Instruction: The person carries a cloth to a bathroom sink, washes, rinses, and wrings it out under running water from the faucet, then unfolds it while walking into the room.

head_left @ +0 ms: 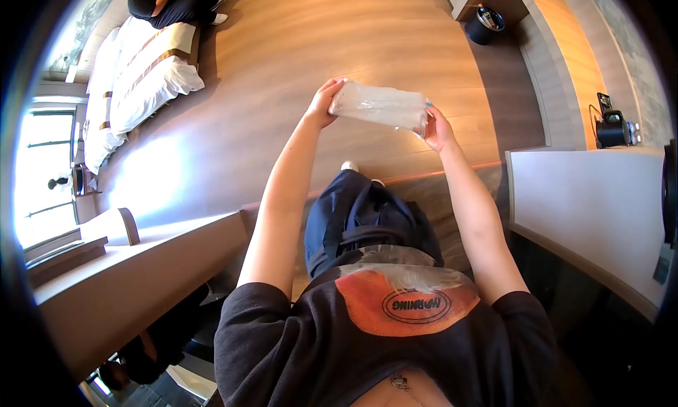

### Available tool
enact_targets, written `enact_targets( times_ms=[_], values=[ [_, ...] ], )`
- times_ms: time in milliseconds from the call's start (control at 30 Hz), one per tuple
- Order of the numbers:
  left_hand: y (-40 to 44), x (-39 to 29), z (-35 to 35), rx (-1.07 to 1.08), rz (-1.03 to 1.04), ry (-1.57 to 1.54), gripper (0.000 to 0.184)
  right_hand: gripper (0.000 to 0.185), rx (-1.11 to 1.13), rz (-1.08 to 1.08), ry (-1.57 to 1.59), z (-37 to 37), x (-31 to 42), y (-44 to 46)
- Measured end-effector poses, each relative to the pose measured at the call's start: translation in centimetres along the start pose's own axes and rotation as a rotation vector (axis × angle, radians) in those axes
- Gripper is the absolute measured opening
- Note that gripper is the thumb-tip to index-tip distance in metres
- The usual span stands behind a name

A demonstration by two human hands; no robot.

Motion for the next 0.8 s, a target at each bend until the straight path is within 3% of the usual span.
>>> enact_targets(
  times_ms=[133, 233, 333, 433, 500, 567, 667, 700, 800],
  values=[
    [3.9, -1.6, -2.2, -0.055, -0.088, 0.129, 0.009, 0.039, 0.031, -0.074, -0.041, 1.9, 2.6, 3.5],
    [8.2, -3.9, -3.4, -0.053, -0.101, 0.107, 0.007, 0.041, 0.118, -0.019, 0.098, 3.2, 4.7, 8.1],
    [12.4, -8.0, -4.4, -0.084, -0.172, 0.073, 0.01, 0.051, 0.072, -0.007, 0.28, 5.4, 6.7, 14.5],
    [15.4, -10.3, -7.2, 0.0, -0.188, 0.037, 0.014, 0.047, -0.114, 0.058, 0.242, 7.7, 6.1, 18.0],
    [17.8, -12.9, -7.7, 0.063, -0.199, 0.057, 0.021, 0.038, -0.196, 0.24, 0.27, 5.1, 4.7, 23.7],
    [18.7, -15.9, -6.5, 0.137, -0.201, 0.047, 0.031, 0.023, -0.236, 0.388, 0.278, 8.1, 4.7, 26.0],
    [21.0, -18.3, -7.3, 0.211, -0.327, 0.143, 0.033, 0.022, -0.25, 0.545, 0.318, 6.2, 2.0, 31.0],
    [22.2, -19.3, -8.0, 0.203, -0.33, 0.212, 0.036, 0.023, -0.388, 0.482, 0.19, 6.6, 2.0, 32.3],
    [26.6, -22.5, -10.4, -0.047, -0.3, 0.665, 0.037, 0.026, -0.394, 0.083, -0.004, 7.8, 3.9, 35.9]
  ],
)
Point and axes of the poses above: each hand's wrist, its own y-axis towards the middle knuckle, its own z-axis out of the palm, x = y × z, the point moved 3 cm from there along y, towards the middle knuckle, and after that the axes turned 11 degrees about -z, right-handed, at the moved point
